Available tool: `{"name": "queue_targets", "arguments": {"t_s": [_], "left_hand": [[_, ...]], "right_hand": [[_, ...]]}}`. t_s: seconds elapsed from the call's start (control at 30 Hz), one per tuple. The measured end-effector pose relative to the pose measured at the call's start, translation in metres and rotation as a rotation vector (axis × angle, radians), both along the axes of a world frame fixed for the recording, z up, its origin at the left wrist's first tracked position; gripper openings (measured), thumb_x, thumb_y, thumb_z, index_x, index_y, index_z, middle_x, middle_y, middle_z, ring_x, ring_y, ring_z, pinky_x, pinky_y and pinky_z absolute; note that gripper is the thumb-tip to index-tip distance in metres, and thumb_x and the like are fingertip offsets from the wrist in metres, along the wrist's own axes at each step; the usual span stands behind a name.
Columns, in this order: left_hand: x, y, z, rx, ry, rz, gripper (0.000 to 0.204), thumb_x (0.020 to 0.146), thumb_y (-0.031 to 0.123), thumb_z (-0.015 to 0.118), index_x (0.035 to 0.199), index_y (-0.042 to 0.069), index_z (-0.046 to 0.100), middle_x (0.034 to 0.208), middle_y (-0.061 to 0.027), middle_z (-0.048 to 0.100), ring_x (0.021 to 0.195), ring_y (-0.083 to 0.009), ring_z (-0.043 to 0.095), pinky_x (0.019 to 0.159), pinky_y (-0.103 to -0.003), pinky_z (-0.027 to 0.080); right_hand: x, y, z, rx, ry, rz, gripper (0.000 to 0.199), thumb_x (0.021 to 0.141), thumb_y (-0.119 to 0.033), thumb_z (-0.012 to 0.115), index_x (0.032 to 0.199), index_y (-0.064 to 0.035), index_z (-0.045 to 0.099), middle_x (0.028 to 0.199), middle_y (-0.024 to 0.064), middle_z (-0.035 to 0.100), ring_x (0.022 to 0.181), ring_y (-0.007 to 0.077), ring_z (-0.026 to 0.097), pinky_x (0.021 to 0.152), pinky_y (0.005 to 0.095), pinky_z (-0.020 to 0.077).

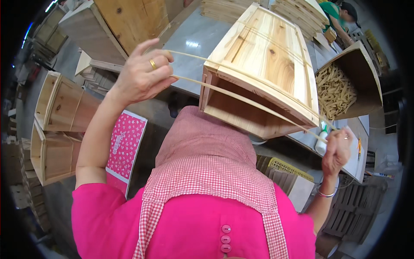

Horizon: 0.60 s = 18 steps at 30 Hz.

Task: The person applies glue to wooden panels with a squeeze bottle, joins the panels together to construct a box, and secures the structure using rubber bands. The person then fits a bottom piece and frame onto the box, wrapping them with additional rubber bands.

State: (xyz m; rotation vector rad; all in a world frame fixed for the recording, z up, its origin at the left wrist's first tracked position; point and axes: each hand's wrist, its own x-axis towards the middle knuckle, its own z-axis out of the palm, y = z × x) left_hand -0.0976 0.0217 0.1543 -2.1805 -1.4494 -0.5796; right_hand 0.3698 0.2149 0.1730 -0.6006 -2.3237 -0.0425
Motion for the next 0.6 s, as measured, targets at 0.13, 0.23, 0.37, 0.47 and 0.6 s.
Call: {"name": "queue_targets", "arguments": {"t_s": [0.13, 0.23, 0.37, 0.47, 0.6], "left_hand": [[0.011, -0.010, -0.100, -0.080, 0.093, 0.028, 0.017, 0.082, 0.018, 0.073, 0.093, 0.012, 0.062, 0.103, -0.0012, 0.063, 0.126, -0.0178, 0.056, 0.112, -0.051, 0.038], [0.016, -0.017, -0.154, -0.186, 0.096, 0.092, 0.033, 0.079, 0.015, 0.075, 0.110, 0.013, 0.066, 0.118, -0.0045, 0.062, 0.131, -0.0255, 0.053, 0.113, -0.053, 0.036], [0.019, -0.016, -0.193, -0.263, 0.119, 0.141, 0.034, 0.084, 0.020, 0.070, 0.117, 0.015, 0.065, 0.124, -0.0025, 0.060, 0.137, -0.0213, 0.047, 0.113, -0.053, 0.035], [0.017, -0.016, -0.219, -0.261, 0.129, 0.170, 0.040, 0.085, 0.021, 0.068, 0.125, 0.017, 0.064, 0.130, -0.0027, 0.058, 0.139, -0.0201, 0.044, 0.114, -0.055, 0.033], [0.020, 0.009, -0.211, -0.239, 0.117, 0.162, 0.042, 0.086, 0.020, 0.066, 0.128, 0.017, 0.063, 0.134, -0.0032, 0.057, 0.140, -0.0195, 0.043, 0.115, -0.057, 0.031]], "right_hand": [[0.001, -0.020, -0.089, -0.053, -0.141, 0.033, 0.015, 0.074, 0.000, 0.071, 0.071, -0.0029, 0.057, 0.081, 0.0084, 0.061, 0.112, 0.0320, 0.063, 0.101, 0.0475, 0.0390], [-0.005, -0.018, -0.127, -0.007, -0.232, 0.059, 0.014, 0.074, -0.004, 0.075, 0.072, -0.0043, 0.061, 0.099, 0.0081, 0.067, 0.122, 0.0343, 0.053, 0.104, 0.0511, 0.0369], [-0.009, -0.001, -0.168, 0.019, -0.347, 0.087, 0.015, 0.075, -0.011, 0.076, 0.072, -0.0070, 0.062, 0.106, 0.0111, 0.064, 0.112, 0.0335, 0.053, 0.104, 0.0518, 0.0363], [-0.011, 0.008, -0.199, 0.071, -0.327, 0.069, 0.014, 0.074, -0.014, 0.077, 0.072, -0.0080, 0.064, 0.104, 0.0104, 0.064, 0.113, 0.0307, 0.053, 0.106, 0.0514, 0.0349], [-0.001, 0.018, -0.214, 0.098, -0.313, -0.069, 0.011, 0.073, -0.012, 0.076, 0.078, -0.0073, 0.067, 0.101, 0.0100, 0.066, 0.109, 0.0316, 0.056, 0.103, 0.0503, 0.0389]]}}
